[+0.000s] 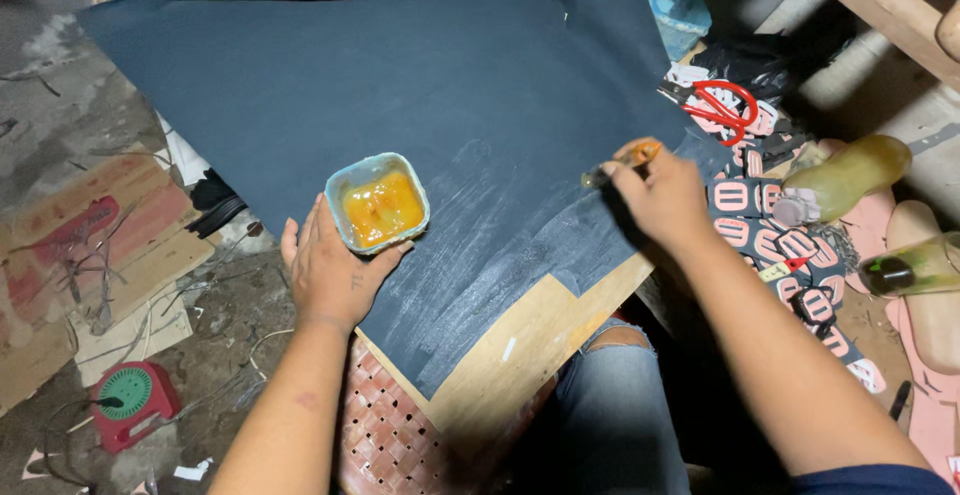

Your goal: The person pours a yellow viscous liquid from a plastic bottle onto a wooden board, then uses a brush to spread the liquid over a dark sheet of material. The person repeatedly dips the brush into a small container of the liquid and applies it in broad strokes across the sheet.

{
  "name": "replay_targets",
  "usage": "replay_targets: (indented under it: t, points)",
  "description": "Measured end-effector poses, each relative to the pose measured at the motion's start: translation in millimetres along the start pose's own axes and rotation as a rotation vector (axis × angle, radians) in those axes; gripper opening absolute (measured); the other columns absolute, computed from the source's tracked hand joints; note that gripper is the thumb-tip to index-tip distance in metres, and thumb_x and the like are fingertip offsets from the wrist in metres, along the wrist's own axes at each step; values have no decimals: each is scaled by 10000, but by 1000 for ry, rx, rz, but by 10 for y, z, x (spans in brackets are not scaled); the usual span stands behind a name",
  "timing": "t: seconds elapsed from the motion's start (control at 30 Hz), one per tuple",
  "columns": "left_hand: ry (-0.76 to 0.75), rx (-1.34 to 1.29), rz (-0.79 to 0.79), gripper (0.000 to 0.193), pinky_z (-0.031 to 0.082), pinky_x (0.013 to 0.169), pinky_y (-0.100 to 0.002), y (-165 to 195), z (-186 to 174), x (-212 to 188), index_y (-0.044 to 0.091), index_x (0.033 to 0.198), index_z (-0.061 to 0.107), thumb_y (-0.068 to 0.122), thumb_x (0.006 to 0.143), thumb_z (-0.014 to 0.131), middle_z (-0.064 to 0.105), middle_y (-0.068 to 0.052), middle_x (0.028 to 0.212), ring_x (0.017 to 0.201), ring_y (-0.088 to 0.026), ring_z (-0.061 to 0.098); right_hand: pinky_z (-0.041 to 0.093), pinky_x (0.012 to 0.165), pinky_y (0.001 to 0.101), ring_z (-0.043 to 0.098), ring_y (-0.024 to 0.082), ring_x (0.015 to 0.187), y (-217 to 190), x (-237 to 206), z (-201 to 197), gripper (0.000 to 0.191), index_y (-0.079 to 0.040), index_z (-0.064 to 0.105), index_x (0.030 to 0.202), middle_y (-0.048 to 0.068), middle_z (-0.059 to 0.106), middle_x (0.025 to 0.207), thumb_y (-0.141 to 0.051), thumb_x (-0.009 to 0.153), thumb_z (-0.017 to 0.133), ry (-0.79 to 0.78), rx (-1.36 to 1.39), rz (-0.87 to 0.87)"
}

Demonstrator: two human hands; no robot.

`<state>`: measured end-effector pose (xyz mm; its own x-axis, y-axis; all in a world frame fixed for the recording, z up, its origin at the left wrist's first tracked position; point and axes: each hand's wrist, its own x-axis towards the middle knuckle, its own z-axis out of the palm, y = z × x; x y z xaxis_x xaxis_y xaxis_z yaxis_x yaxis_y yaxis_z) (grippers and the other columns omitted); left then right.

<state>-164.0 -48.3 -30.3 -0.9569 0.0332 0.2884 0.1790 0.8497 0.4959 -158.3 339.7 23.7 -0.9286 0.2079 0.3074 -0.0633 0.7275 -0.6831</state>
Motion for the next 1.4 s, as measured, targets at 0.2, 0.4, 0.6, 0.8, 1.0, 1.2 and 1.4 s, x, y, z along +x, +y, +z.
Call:
replay_targets:
  t: [0.2,0.4,0.6,0.8,1.0,1.2,1.4]
  points:
    - [2,-5,-2,1125,129,1217,-512,-38,0,-4,-41,1467,410,653,687,830,498,-259,1488,1443,-318,410,569,706,330,739,219,762,-724,-774,596,204,-68,731,940,93,745,869,-269,946,694,-190,94,-246]
    - [8,-15,7,1127,129,1215,-517,-59,24,-9,-39,1475,406,646,687,827,497,-260,1491,1448,-321,409,577,714,339,742,235,798,-794,-990,774,208,-72,726,927,98,758,905,-278,933,701,-265,127,-306]
    - [10,-10,18,1176,128,1217,-518,-80,2,-11,-79,1480,371,670,691,818,495,-279,1480,1439,-331,408,545,713,350,718,247,776,-116,-10,252,213,-44,711,990,126,742,866,-253,957,741,21,-106,-175]
    - [10,-30,2,1154,128,1219,-515,-66,-18,-8,-62,1477,391,663,688,818,499,-269,1481,1447,-319,409,528,708,339,699,225,760,310,148,-68,214,-48,727,1010,129,747,858,-247,935,753,-98,-134,-25]
    - [1,-22,-3,1140,125,1218,-511,-44,-10,-12,-55,1476,397,649,689,824,498,-267,1487,1441,-325,420,514,707,312,667,164,750,235,46,-81,180,-18,733,1000,112,738,856,-194,968,735,-17,-145,-29]
    - [11,-14,-7,1171,130,1217,-509,-51,-18,0,-69,1477,386,658,675,832,495,-277,1481,1432,-329,426,547,718,282,698,106,766,-241,-440,422,156,-25,716,929,56,753,826,-181,932,720,-89,145,-143]
    - [20,-6,1,1167,131,1220,-506,-34,-24,-5,-67,1476,387,669,683,826,493,-274,1487,1436,-326,426,544,691,304,689,128,754,-651,-727,928,170,-47,723,951,50,752,825,-216,943,707,-264,377,-70]
